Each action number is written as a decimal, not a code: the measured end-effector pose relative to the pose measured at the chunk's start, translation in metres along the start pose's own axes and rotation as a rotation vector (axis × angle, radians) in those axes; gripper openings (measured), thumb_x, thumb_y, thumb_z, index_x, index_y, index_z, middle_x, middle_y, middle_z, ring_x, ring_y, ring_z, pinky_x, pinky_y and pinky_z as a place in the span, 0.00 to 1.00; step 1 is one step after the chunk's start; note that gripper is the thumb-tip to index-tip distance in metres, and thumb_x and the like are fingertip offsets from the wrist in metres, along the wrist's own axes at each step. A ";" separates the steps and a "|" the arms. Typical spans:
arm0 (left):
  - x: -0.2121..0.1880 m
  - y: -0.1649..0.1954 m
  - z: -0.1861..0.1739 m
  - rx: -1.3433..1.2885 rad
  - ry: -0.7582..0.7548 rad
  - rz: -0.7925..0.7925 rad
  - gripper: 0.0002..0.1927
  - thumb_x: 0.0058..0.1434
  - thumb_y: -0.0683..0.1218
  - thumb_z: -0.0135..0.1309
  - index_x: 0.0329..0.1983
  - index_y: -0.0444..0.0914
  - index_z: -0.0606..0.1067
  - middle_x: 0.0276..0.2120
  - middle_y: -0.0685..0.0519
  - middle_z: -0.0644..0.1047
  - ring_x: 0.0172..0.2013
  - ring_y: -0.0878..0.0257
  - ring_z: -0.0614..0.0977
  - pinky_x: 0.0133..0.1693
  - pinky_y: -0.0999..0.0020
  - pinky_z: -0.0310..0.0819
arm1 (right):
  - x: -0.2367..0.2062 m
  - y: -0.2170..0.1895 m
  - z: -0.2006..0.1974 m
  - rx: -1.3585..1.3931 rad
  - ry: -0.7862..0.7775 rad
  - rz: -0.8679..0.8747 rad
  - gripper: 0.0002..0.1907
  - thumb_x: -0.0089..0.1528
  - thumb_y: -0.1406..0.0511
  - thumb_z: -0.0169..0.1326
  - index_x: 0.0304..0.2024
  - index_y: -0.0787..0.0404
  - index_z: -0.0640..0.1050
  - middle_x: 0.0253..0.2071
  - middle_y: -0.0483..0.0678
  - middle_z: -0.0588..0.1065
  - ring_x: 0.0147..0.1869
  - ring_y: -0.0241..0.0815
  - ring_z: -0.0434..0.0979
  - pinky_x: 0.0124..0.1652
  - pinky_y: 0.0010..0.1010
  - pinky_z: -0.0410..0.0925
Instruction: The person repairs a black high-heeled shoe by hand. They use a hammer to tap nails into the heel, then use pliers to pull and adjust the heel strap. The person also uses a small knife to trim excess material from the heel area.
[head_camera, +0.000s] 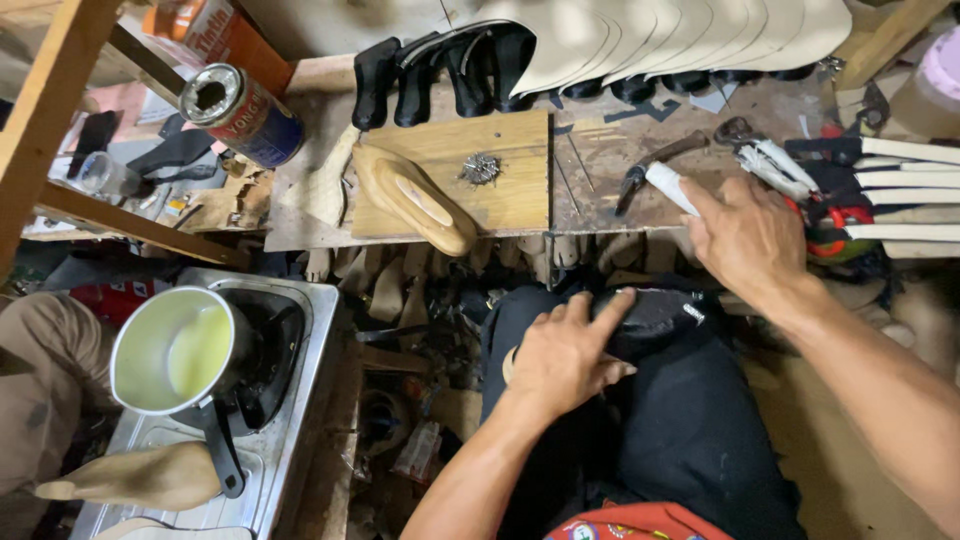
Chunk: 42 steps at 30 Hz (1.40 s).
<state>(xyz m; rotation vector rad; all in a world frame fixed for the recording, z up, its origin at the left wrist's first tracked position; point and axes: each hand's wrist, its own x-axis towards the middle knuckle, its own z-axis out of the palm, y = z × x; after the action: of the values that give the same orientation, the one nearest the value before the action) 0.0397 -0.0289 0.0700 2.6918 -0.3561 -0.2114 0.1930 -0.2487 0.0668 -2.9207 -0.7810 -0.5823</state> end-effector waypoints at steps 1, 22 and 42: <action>-0.004 -0.009 -0.002 -0.226 0.119 0.037 0.47 0.54 0.54 0.68 0.76 0.47 0.60 0.61 0.40 0.72 0.58 0.46 0.77 0.56 0.53 0.72 | 0.001 0.000 0.000 -0.011 0.051 -0.025 0.24 0.63 0.60 0.61 0.62 0.48 0.79 0.43 0.53 0.73 0.44 0.56 0.76 0.43 0.48 0.69; -0.023 -0.038 0.043 -1.869 -0.005 0.067 0.46 0.67 0.70 0.50 0.72 0.31 0.63 0.59 0.38 0.74 0.50 0.51 0.81 0.54 0.56 0.75 | -0.002 0.106 0.041 -0.119 -0.082 0.144 0.21 0.72 0.49 0.56 0.53 0.58 0.83 0.40 0.57 0.80 0.43 0.59 0.79 0.43 0.49 0.72; -0.062 -0.064 0.013 -0.567 0.342 -0.150 0.42 0.47 0.52 0.74 0.61 0.32 0.70 0.50 0.40 0.78 0.53 0.42 0.81 0.54 0.56 0.74 | -0.140 0.037 0.008 1.270 -0.576 0.548 0.27 0.63 0.64 0.57 0.65 0.63 0.76 0.29 0.41 0.73 0.26 0.33 0.68 0.24 0.31 0.62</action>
<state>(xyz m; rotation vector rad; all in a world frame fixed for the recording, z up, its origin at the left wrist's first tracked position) -0.0079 0.0399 0.0373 2.1366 0.0162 0.0969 0.1016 -0.3456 0.0085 -1.8659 -0.1582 0.6244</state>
